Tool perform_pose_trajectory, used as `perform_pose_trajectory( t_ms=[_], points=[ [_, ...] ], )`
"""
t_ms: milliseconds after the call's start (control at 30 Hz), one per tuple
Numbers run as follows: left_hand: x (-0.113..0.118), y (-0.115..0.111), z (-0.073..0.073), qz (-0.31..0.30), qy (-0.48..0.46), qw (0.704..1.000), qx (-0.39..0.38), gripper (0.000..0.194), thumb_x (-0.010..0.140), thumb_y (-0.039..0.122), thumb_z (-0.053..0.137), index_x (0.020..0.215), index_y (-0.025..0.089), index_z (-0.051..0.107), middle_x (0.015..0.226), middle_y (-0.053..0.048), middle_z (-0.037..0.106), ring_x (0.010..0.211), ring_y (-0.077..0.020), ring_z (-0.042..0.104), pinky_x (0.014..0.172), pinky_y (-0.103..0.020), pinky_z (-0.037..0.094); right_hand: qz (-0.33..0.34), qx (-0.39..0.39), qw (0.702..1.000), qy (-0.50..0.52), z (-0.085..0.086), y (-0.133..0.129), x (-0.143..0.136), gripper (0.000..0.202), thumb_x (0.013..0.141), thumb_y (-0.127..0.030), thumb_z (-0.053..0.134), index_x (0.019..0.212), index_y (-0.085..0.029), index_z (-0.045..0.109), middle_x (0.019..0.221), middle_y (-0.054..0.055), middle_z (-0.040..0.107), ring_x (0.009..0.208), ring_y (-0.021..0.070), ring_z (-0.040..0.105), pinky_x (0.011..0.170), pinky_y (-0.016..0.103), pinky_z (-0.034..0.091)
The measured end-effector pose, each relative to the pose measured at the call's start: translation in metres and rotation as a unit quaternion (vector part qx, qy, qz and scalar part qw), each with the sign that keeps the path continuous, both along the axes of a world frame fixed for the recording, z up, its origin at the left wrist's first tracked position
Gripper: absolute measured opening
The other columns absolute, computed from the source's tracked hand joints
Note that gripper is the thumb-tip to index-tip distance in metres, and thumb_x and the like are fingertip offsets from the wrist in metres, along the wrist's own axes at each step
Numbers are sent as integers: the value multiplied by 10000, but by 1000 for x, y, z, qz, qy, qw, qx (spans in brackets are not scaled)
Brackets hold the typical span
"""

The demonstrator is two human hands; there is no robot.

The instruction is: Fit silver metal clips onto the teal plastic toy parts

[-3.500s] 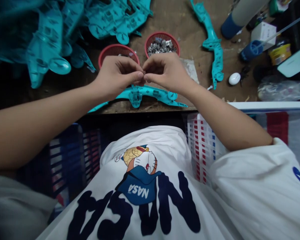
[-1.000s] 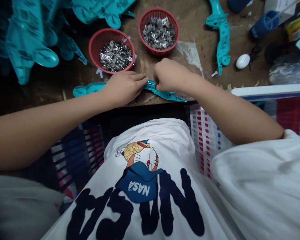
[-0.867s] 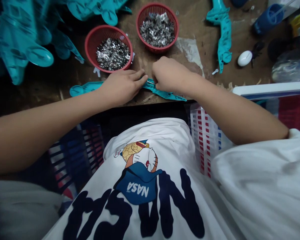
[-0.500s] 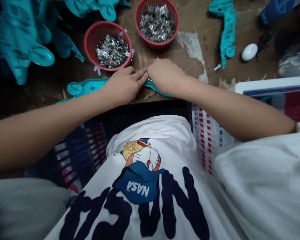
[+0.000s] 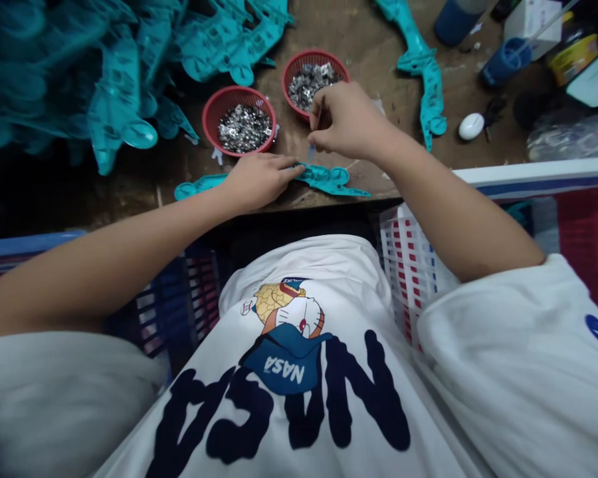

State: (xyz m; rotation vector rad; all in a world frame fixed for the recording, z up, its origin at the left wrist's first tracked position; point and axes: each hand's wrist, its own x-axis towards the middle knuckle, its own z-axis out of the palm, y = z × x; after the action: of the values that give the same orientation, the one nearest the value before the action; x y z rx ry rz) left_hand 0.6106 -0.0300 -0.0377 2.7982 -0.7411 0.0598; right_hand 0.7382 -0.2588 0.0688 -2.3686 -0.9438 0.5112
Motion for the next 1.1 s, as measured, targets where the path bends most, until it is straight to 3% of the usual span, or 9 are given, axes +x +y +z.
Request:
perform_pose_trajectory(
  t_ms=[167, 267, 400, 600, 900, 1000, 1100],
  points=[
    [3, 0, 1, -4, -3, 1000, 20, 541, 1058, 147, 515, 1522, 187, 789, 1445, -162, 797, 1280, -323, 782, 1094, -494, 613, 25, -31, 998, -49, 0, 8, -10, 279, 841, -484, 785, 1103, -457, 877, 1021, -16, 861, 1131, 410, 806, 983, 571, 650],
    [3, 0, 2, 6, -3, 999, 34, 541, 1056, 138, 511, 1528, 148, 774, 1444, -189, 792, 1230, -338, 785, 1074, -515, 616, 34, -64, 996, -54, 3, 11, -12, 394, 844, -543, 782, 1218, -481, 886, 1062, -16, 865, 1179, 422, 791, 944, 569, 644],
    [3, 0, 5, 0, 5, 998, 62, 534, 1043, 143, 540, 1527, 138, 766, 1428, -210, 789, 1184, -349, 776, 1045, -526, 614, 43, -70, 995, -54, 8, 11, -14, 417, 828, -557, 770, 1227, -513, 883, 1059, -26, 862, 1171, 421, 789, 900, 570, 634],
    [6, 0, 0, -2, 7, 997, 79, 510, 1065, 141, 523, 1513, 113, 765, 1433, -219, 773, 1194, -355, 754, 1038, -520, 590, 55, -67, 994, -64, 7, 12, -14, 328, 859, -495, 774, 1166, -446, 881, 1043, 17, 859, 1140, 411, 777, 956, 542, 615],
    [1, -1, 0, 7, 7, 995, 96, 495, 1120, 145, 502, 1554, 75, 728, 1427, -244, 746, 1189, -352, 724, 1041, -518, 577, 121, -109, 981, -104, -24, 13, -1, 314, 1036, -375, 680, 1279, -210, 791, 1128, 151, 811, 1141, 388, 745, 962, 449, 576],
    [3, 2, 7, -7, -6, 997, 71, 455, 1141, 190, 504, 1514, 105, 750, 1449, -220, 736, 1282, -349, 696, 1089, -508, 563, 100, -102, 980, -135, -28, 8, 14, 317, 1082, -332, 622, 1345, -243, 775, 1216, 149, 804, 1217, 394, 716, 1035, 481, 565],
    [7, 8, 24, -6, -11, 998, 57, 438, 1151, 225, 495, 1492, 157, 761, 1466, -176, 736, 1371, -351, 653, 1140, -523, 530, 78, -130, 979, -139, -36, 0, 29, 305, 1098, -402, 642, 1299, -248, 813, 1207, 160, 804, 1215, 414, 704, 1046, 516, 564]
  ],
)
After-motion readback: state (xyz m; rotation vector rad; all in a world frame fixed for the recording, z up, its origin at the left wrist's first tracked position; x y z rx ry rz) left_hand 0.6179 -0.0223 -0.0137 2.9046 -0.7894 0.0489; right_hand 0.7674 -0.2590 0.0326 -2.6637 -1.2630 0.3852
